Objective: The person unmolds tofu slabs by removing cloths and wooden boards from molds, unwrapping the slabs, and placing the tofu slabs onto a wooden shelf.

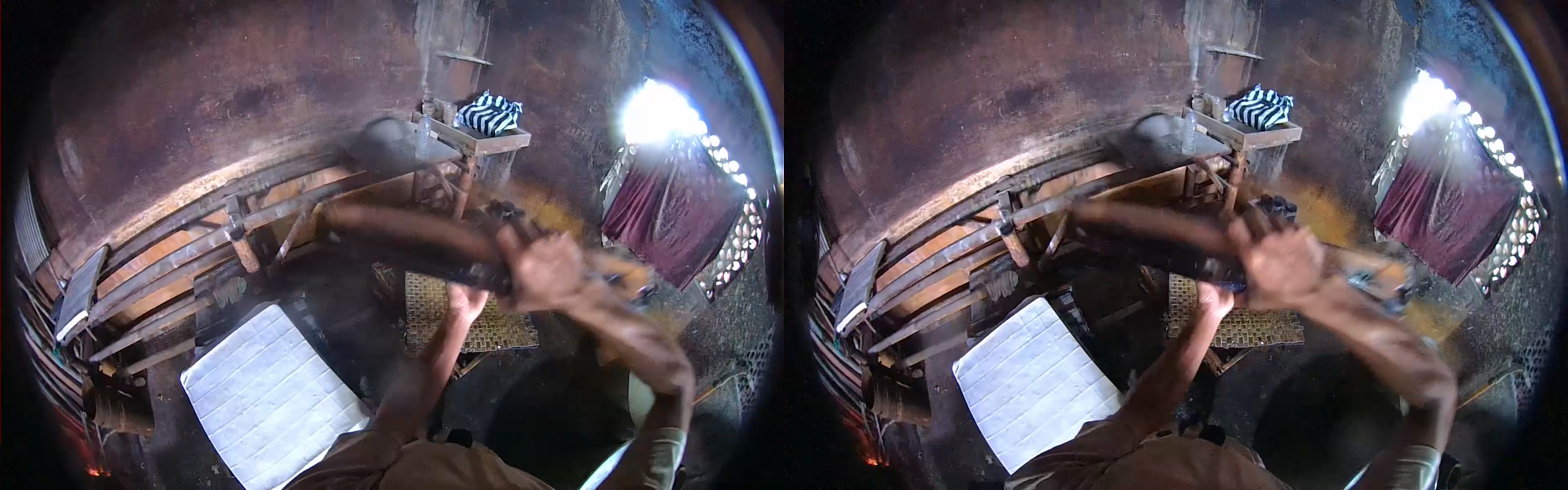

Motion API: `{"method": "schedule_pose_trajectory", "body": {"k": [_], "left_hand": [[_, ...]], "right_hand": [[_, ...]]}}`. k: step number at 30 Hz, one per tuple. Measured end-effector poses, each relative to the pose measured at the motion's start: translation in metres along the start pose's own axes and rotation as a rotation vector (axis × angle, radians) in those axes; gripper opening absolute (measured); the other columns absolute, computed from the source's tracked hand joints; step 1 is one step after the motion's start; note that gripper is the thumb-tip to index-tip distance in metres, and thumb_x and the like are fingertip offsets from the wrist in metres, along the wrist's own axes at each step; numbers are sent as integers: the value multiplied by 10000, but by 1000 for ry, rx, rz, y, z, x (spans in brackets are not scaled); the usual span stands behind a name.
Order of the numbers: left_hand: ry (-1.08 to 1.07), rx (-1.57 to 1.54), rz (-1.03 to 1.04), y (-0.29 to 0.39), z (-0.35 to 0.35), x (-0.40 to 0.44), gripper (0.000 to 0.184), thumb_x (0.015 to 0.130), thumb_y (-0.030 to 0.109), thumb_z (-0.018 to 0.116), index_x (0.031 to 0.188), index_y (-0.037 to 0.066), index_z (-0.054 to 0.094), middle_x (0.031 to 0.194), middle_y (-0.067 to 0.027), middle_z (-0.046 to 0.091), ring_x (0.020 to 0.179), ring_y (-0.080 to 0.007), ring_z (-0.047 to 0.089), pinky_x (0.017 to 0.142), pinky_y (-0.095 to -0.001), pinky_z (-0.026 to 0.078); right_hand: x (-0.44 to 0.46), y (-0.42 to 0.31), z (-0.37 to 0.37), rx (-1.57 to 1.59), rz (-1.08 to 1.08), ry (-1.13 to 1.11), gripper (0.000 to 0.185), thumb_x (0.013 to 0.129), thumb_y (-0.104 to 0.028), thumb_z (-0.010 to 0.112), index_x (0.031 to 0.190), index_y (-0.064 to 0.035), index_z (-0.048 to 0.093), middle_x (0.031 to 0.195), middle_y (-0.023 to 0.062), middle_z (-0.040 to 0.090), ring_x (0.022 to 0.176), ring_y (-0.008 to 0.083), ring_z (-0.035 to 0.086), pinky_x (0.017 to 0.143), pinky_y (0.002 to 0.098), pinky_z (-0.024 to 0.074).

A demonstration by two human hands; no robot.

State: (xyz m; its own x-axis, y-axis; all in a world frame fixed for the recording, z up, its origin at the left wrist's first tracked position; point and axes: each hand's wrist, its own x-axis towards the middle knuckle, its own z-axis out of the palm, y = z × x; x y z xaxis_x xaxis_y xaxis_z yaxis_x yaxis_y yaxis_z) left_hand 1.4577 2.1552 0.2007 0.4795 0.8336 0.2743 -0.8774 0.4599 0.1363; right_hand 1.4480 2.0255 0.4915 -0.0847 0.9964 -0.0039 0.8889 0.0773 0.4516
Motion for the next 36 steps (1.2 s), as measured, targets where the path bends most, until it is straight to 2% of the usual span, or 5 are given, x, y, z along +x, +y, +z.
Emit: {"method": "schedule_pose_trajectory", "body": {"k": [5,13,18,29,36], "left_hand": [[-454,-318,-15,-18,-47,-50,735,847,635,364,1384,135,307,1386,-80,367,1241,-271,390,1026,-475,306],[636,47,-431,-20,-182,-134,567,860,480,515,1277,110,415,1297,-94,444,1181,-269,442,945,-490,359],[477,1282,-335,-58,-197,-144,696,779,428,646,1247,13,341,1285,-200,372,1183,-344,386,960,-454,322],[596,1711,42,-116,-228,-96,882,719,156,685,1324,-41,75,1199,-228,447,1069,-365,488,905,-397,408],[597,2022,-521,-70,-218,-54,959,742,254,615,1376,-91,-16,1319,-367,298,1180,-427,414,939,-412,409]], "right_hand": [[67,-75,172,328,52,-83,860,708,-398,676,1393,-107,245,1138,234,453,1095,407,466,896,480,422],[41,-110,383,796,230,28,627,657,-277,705,1225,-107,502,1234,140,455,1209,329,367,936,488,351],[-17,-65,461,551,1342,3,658,761,-320,637,1295,-56,357,1263,215,403,1018,390,461,863,492,394],[-5,-72,527,1133,1322,-53,549,863,-335,457,1274,-15,285,1242,294,367,1069,439,460,872,535,399],[25,-66,665,1097,901,-167,666,746,-331,633,1164,31,262,1136,267,378,1066,418,435,859,505,431]]}}
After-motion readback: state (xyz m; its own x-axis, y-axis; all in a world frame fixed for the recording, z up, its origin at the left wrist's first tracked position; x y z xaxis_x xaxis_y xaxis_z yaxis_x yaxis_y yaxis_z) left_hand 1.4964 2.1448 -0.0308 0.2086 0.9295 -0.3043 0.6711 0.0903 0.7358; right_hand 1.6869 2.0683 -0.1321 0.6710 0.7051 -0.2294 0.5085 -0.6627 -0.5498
